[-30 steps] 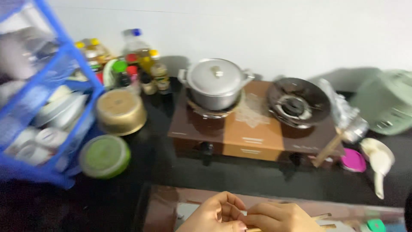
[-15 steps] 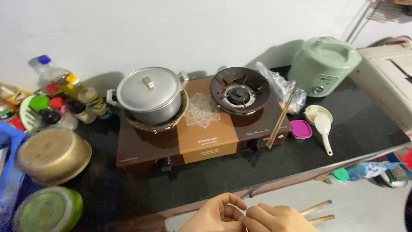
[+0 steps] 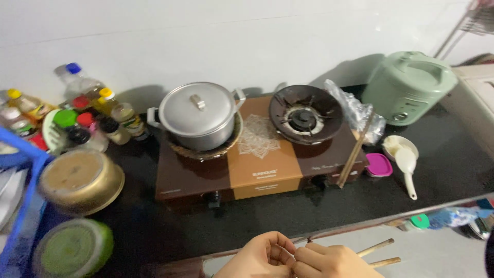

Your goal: Stirring cooked vegetables in a pot using chopsticks in a kitchen setting.

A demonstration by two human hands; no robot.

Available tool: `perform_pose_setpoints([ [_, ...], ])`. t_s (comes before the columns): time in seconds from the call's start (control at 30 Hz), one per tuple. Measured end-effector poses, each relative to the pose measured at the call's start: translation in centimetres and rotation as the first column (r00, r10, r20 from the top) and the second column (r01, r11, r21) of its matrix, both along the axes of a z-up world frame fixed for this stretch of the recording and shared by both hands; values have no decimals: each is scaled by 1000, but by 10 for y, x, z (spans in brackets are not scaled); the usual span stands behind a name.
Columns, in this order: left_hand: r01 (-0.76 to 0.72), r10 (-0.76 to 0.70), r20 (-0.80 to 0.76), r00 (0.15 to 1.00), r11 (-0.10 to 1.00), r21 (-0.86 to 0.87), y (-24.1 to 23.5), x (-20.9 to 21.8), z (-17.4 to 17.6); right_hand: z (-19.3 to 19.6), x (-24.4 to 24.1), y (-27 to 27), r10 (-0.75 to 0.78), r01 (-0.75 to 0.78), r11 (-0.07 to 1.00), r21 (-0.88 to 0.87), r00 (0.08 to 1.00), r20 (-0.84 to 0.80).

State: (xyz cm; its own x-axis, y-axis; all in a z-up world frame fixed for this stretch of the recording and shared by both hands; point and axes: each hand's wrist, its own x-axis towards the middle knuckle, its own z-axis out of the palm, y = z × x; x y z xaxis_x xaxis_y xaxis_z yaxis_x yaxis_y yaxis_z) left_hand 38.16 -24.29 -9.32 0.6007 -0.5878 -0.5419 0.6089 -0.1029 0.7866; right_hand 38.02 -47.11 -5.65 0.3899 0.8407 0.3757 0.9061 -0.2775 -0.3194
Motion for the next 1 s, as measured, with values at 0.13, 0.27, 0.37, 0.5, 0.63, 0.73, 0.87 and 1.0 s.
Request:
perform_pose_setpoints([
  [0.13,-103,100,-40,994,991,-90,22,-7,4,1,7,20,53,-53,998,17,999,-8],
  [0.27,-190,190,-11,982,973,-135,38,-16,-1,3,14,36,105,-105,994,0,994,19],
  [0.37,-233,236,16,972,965,-117,48,-22,3,6,14,47,148,-147,989,-15,988,47],
  [0.5,-259,262,45,964,963,-67,59,-32,22,10,15,61,179,-179,984,-19,982,53],
  [0.63,-341,330,-122,936,937,-76,71,-40,39,18,15,74,217,-219,976,7,970,107],
  [0.73,-314,291,-135,947,926,-209,83,-45,20,19,16,80,229,-233,972,20,967,114],
  [0.87,-323,310,-93,946,909,-264,91,-51,11,18,17,87,284,-289,957,18,949,134],
  [1.0,-343,327,-104,939,906,-248,96,-53,18,22,14,94,293,-299,954,19,944,152],
])
